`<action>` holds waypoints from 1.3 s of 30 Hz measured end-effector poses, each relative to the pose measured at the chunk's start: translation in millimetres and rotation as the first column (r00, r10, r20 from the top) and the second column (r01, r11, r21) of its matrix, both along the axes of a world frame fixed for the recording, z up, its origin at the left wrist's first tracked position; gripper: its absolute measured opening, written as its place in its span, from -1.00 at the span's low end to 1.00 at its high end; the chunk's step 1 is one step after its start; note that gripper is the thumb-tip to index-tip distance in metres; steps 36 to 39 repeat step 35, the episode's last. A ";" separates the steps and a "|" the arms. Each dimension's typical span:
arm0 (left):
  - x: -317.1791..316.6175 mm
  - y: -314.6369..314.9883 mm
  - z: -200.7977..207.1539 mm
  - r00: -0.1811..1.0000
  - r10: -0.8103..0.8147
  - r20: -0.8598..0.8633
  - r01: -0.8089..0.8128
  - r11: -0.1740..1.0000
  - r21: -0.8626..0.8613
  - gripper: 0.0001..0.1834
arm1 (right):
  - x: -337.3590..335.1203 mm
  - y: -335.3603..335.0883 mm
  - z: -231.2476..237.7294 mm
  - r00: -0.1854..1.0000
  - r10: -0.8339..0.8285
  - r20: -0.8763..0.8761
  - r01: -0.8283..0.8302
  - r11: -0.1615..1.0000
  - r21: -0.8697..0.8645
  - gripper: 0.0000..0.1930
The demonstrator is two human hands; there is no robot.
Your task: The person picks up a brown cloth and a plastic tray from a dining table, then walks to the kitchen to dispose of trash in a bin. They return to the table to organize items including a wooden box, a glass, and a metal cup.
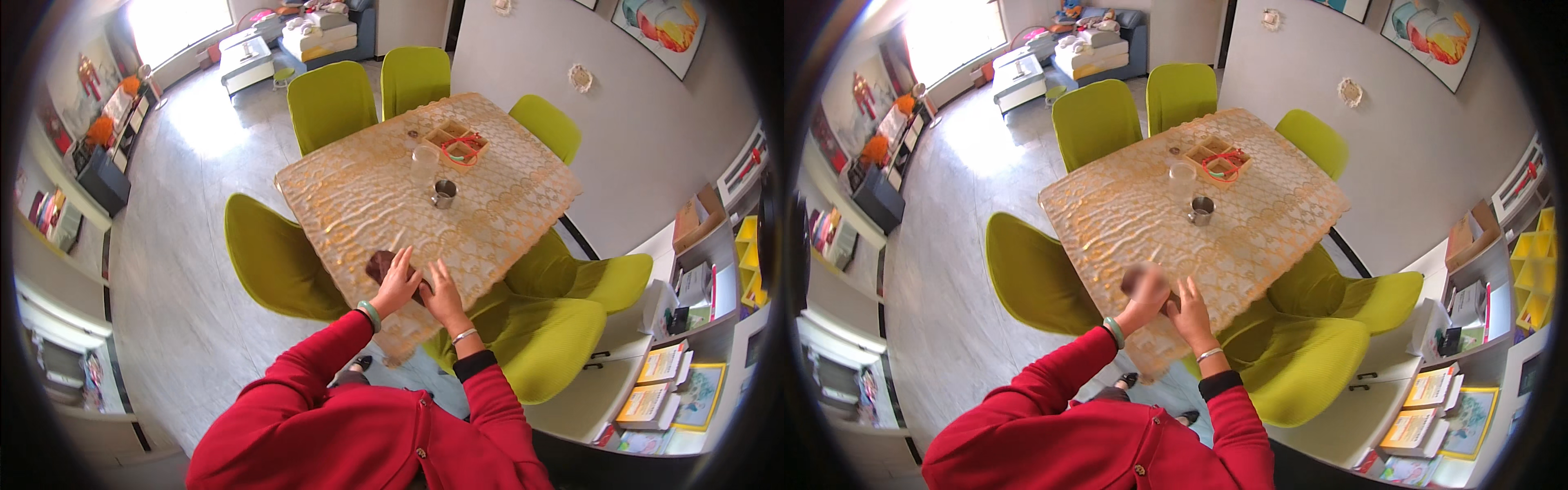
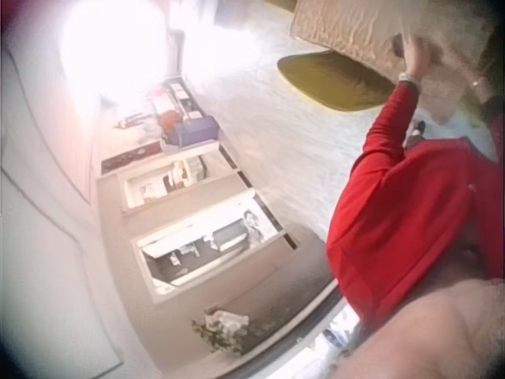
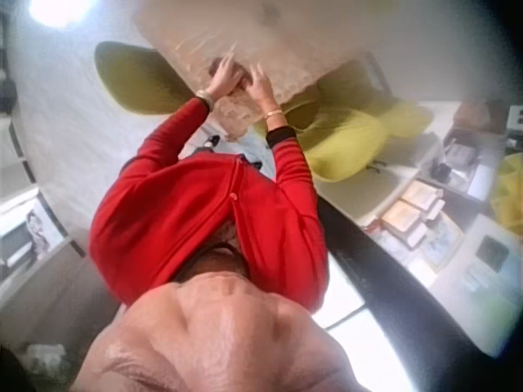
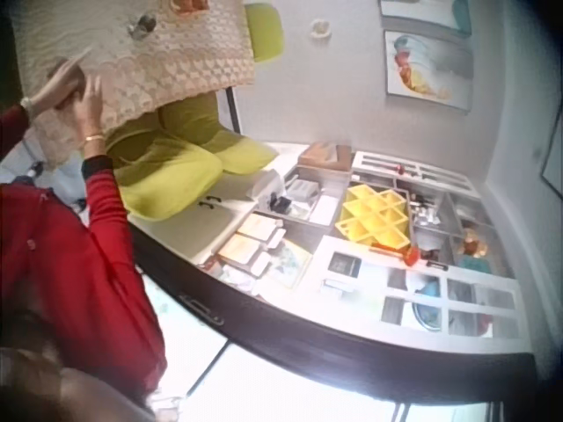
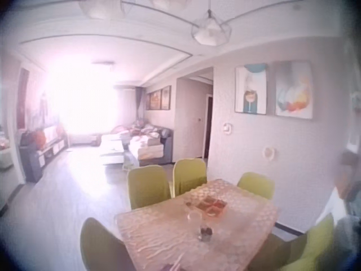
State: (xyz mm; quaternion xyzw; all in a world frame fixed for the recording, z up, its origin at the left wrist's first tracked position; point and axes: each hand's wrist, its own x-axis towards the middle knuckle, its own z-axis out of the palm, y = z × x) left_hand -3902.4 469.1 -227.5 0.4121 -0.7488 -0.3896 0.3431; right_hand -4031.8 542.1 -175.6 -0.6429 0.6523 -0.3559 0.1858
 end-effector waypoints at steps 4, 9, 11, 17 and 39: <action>92.2 -84.2 -163.1 0.819 0.041 0.572 0.057 0.987 -0.153 -0.20 | 83.8 -46.0 -38.6 0.990 0.050 -0.134 -0.024 0.981 0.193 -0.38; 69.4 -41.1 -82.5 0.780 -0.281 0.559 0.395 0.914 -0.092 -0.30 | 73.7 -19.8 -90.7 0.893 -0.233 -0.385 0.300 0.946 0.122 -0.58; 78.7 -39.6 -97.4 0.765 -0.346 0.543 0.444 0.895 -0.055 -0.38 | 87.9 -9.9 -100.5 0.902 -0.236 -0.361 0.308 0.938 0.158 -0.61; 108.8 24.8 -78.7 0.613 -0.591 0.525 0.741 0.660 -0.123 -0.52 | 141.5 89.8 -96.5 0.882 -0.407 -0.238 0.454 0.869 0.196 -0.65; 303.8 350.5 -62.6 -0.728 -0.686 -0.017 0.567 -0.616 0.547 -0.58 | 603.5 388.7 -61.5 -0.561 -0.761 0.324 0.732 -0.274 0.623 -0.60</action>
